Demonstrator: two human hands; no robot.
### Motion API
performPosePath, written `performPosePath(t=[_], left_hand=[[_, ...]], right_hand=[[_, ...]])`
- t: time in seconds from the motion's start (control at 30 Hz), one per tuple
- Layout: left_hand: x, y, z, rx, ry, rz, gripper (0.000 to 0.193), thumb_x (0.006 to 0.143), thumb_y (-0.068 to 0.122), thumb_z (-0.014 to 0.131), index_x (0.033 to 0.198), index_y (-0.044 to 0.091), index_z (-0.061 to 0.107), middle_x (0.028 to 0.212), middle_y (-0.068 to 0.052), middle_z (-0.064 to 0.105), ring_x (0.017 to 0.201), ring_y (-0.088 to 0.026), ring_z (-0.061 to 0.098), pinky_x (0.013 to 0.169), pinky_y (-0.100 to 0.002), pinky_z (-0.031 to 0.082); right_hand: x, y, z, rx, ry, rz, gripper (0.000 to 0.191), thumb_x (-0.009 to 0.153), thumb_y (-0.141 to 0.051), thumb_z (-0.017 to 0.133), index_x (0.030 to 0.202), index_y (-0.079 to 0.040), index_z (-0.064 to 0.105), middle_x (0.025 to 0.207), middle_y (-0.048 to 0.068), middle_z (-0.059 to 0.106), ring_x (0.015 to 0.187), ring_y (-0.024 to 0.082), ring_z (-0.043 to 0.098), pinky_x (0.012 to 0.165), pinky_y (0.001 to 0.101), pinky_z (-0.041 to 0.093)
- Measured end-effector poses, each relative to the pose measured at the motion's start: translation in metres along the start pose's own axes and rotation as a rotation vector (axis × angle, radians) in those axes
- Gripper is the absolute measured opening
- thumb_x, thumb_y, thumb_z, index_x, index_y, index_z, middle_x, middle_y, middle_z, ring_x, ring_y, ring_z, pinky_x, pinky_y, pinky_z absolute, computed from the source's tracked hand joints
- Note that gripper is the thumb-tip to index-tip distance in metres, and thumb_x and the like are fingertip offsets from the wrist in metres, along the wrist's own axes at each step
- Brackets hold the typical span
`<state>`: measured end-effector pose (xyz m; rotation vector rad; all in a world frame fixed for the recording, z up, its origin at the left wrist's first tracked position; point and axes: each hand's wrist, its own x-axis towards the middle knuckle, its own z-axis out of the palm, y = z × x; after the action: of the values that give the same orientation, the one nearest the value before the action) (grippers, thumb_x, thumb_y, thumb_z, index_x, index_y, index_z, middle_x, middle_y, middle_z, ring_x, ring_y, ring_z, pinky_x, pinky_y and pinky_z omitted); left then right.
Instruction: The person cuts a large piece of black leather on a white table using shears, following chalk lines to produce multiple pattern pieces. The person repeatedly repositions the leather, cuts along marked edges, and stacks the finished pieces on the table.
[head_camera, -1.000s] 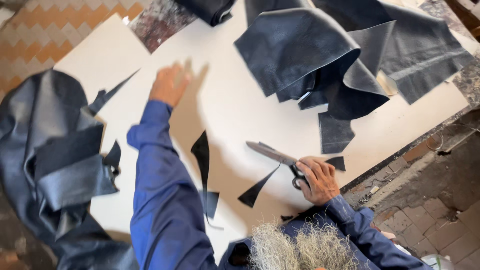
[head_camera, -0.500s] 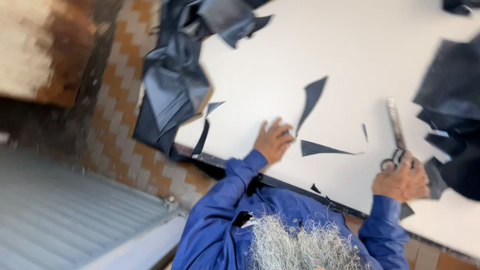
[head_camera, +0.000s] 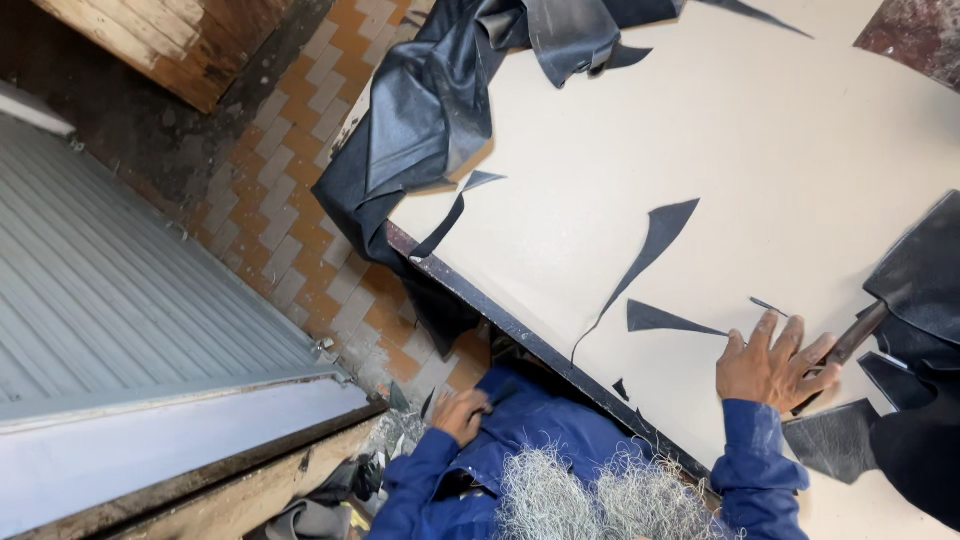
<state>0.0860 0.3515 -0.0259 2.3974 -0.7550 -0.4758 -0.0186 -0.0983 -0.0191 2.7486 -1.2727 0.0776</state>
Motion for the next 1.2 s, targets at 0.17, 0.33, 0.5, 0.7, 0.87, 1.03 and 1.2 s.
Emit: performPosePath(t=[0.17, 0.33, 0.5, 0.7, 0.87, 1.03, 1.2], left_hand=[[0.0, -0.043, -0.03, -0.161, 0.102, -0.312, 0.016, 0.084, 0.015, 0.069, 0.097, 0.017, 0.078, 0.1, -0.008, 0.078, 0.093, -0.029, 0.074, 0.082, -0.037, 0.057], [0.051, -0.098, -0.101, -0.209, 0.183, -0.559, 0.018, 0.084, 0.021, 0.073, 0.101, 0.016, 0.079, 0.094, -0.013, 0.078, 0.089, -0.029, 0.075, 0.082, -0.04, 0.057], [0.131, -0.164, -0.177, -0.088, 0.542, -0.313, 0.064, 0.068, 0.02, 0.086, 0.124, -0.002, 0.063, 0.116, -0.026, 0.067, 0.106, -0.041, 0.064, 0.093, -0.045, 0.05], [0.238, -0.208, -0.2, -0.126, 0.301, -0.287, 0.058, 0.079, 0.034, 0.076, 0.129, 0.008, 0.06, 0.132, -0.021, 0.062, 0.121, -0.042, 0.058, 0.105, -0.048, 0.044], [0.251, -0.219, -0.19, 0.108, -0.166, -0.143, 0.036, 0.1, 0.045, 0.06, 0.13, 0.027, 0.068, 0.144, -0.013, 0.062, 0.135, -0.043, 0.054, 0.117, -0.051, 0.038], [0.191, -0.231, -0.241, -0.309, -0.036, -0.392, 0.072, 0.081, 0.058, 0.071, 0.13, 0.006, 0.065, 0.127, -0.021, 0.07, 0.12, -0.034, 0.066, 0.099, -0.043, 0.049], [0.2, -0.185, -0.35, -1.255, 0.586, -0.172, 0.042, 0.112, 0.035, 0.052, 0.128, -0.002, 0.064, 0.122, -0.014, 0.068, 0.107, -0.022, 0.07, 0.095, -0.04, 0.057]], right_hand=[[0.011, -0.109, -0.006, 0.331, 0.022, -0.165, 0.075, 0.094, -0.055, 0.05, 0.159, -0.021, 0.041, 0.169, 0.021, 0.02, 0.152, 0.053, 0.005, 0.114, 0.0754, 0.005], [-0.049, -0.298, -0.029, 0.624, -0.217, -1.49, 0.052, 0.093, -0.049, 0.059, 0.14, -0.027, 0.055, 0.153, 0.008, 0.05, 0.137, 0.035, 0.041, 0.107, 0.0743, 0.016], [-0.021, -0.392, -0.049, 0.96, -0.567, -1.343, 0.038, 0.096, -0.024, 0.063, 0.133, -0.015, 0.064, 0.134, 0.013, 0.066, 0.118, 0.031, 0.066, 0.101, 0.0465, 0.05], [-0.003, -0.445, -0.038, 1.075, -0.791, -1.067, 0.028, 0.097, -0.018, 0.063, 0.121, -0.006, 0.071, 0.116, 0.014, 0.076, 0.106, 0.03, 0.075, 0.096, 0.0372, 0.057], [-0.043, -0.447, -0.019, 1.101, -1.128, -0.845, 0.039, 0.098, -0.029, 0.064, 0.13, -0.007, 0.066, 0.123, 0.013, 0.073, 0.113, 0.027, 0.072, 0.1, 0.0379, 0.054], [-0.056, -0.44, -0.023, 1.013, -1.103, -0.877, 0.08, 0.092, -0.046, 0.071, 0.152, -0.004, 0.042, 0.149, 0.022, 0.053, 0.135, 0.035, 0.054, 0.113, 0.0433, 0.042], [-0.062, -0.471, -0.049, 1.099, -1.049, -1.021, 0.119, 0.075, -0.058, 0.084, 0.161, -0.003, 0.023, 0.163, 0.027, 0.035, 0.148, 0.04, 0.039, 0.12, 0.0455, 0.034]])
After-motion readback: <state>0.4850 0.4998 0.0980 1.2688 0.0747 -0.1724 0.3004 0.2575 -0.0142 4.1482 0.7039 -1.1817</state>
